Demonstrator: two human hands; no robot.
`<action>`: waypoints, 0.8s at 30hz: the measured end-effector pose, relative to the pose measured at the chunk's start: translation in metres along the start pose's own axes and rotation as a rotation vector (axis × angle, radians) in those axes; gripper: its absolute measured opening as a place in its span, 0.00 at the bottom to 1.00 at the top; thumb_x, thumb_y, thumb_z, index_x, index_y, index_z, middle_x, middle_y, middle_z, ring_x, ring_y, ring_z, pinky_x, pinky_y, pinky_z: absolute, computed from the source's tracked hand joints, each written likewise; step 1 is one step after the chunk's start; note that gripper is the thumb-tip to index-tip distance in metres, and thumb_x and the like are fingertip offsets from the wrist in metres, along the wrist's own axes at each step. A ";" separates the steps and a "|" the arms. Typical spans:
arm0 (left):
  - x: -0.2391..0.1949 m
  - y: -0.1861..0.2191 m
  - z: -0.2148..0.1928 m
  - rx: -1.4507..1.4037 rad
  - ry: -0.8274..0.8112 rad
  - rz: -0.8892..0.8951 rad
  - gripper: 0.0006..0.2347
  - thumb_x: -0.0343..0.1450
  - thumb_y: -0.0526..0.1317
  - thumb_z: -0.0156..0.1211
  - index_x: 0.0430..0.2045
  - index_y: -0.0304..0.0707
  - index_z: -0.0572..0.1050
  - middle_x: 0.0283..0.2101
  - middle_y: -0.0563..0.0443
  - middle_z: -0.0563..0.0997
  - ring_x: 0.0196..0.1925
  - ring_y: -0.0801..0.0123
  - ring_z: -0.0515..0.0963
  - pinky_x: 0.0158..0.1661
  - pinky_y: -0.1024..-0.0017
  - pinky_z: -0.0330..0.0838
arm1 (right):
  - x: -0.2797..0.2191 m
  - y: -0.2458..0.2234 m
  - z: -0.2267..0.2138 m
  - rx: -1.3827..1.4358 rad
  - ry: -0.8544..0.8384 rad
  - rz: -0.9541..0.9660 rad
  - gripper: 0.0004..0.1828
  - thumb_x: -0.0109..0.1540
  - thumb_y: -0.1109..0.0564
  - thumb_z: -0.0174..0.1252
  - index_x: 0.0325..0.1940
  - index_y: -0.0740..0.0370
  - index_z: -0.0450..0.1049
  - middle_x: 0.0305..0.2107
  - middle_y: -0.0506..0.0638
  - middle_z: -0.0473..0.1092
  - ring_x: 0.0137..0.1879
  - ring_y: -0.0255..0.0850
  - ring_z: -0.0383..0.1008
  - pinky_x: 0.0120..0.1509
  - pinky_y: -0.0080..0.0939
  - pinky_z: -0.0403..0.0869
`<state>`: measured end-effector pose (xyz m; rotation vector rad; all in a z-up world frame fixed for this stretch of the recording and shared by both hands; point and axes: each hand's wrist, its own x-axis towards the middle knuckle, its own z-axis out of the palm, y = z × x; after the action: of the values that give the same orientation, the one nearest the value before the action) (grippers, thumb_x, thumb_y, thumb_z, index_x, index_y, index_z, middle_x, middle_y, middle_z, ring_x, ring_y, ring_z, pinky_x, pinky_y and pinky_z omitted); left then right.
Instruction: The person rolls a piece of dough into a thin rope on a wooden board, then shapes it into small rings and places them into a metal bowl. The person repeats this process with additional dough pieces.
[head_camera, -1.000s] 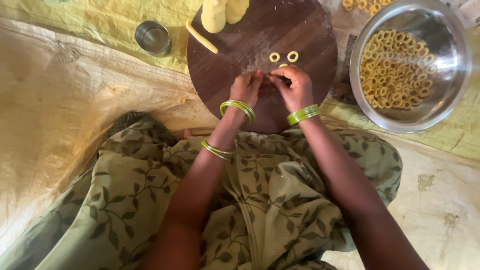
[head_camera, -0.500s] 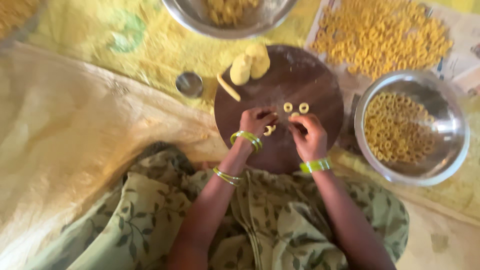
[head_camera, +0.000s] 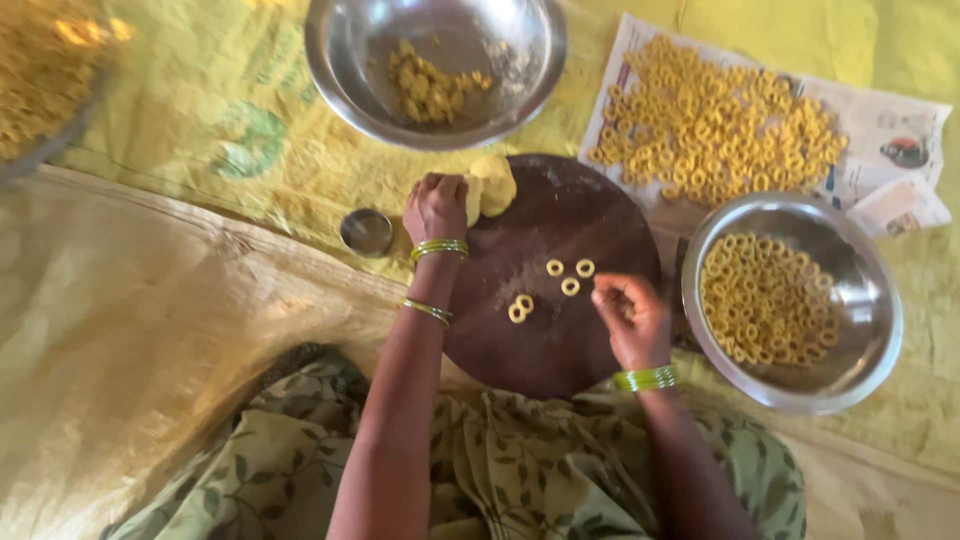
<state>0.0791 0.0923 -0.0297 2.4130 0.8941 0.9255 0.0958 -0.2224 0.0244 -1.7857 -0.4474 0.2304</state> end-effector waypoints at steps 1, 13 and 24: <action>-0.007 -0.003 0.001 0.015 -0.016 0.056 0.05 0.69 0.43 0.67 0.33 0.46 0.83 0.40 0.54 0.83 0.44 0.59 0.82 0.43 0.61 0.78 | -0.002 0.001 -0.006 0.018 0.020 0.060 0.10 0.64 0.59 0.65 0.49 0.64 0.78 0.37 0.43 0.75 0.37 0.25 0.72 0.40 0.26 0.72; -0.043 -0.012 0.010 0.272 -0.191 0.391 0.30 0.77 0.56 0.57 0.64 0.24 0.67 0.65 0.32 0.69 0.63 0.46 0.73 0.51 0.53 0.76 | 0.029 -0.011 -0.055 0.374 0.187 0.161 0.10 0.67 0.62 0.64 0.52 0.67 0.77 0.41 0.52 0.76 0.44 0.38 0.78 0.49 0.38 0.80; -0.028 0.014 0.005 0.412 -0.611 0.284 0.47 0.67 0.69 0.56 0.62 0.13 0.57 0.68 0.30 0.61 0.69 0.45 0.66 0.54 0.54 0.73 | 0.036 0.015 -0.047 0.306 0.097 0.195 0.09 0.67 0.63 0.64 0.51 0.68 0.77 0.39 0.51 0.76 0.43 0.36 0.77 0.47 0.37 0.79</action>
<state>0.0724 0.0623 -0.0371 2.9654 0.5519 0.0369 0.1488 -0.2523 0.0245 -1.5308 -0.1573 0.3289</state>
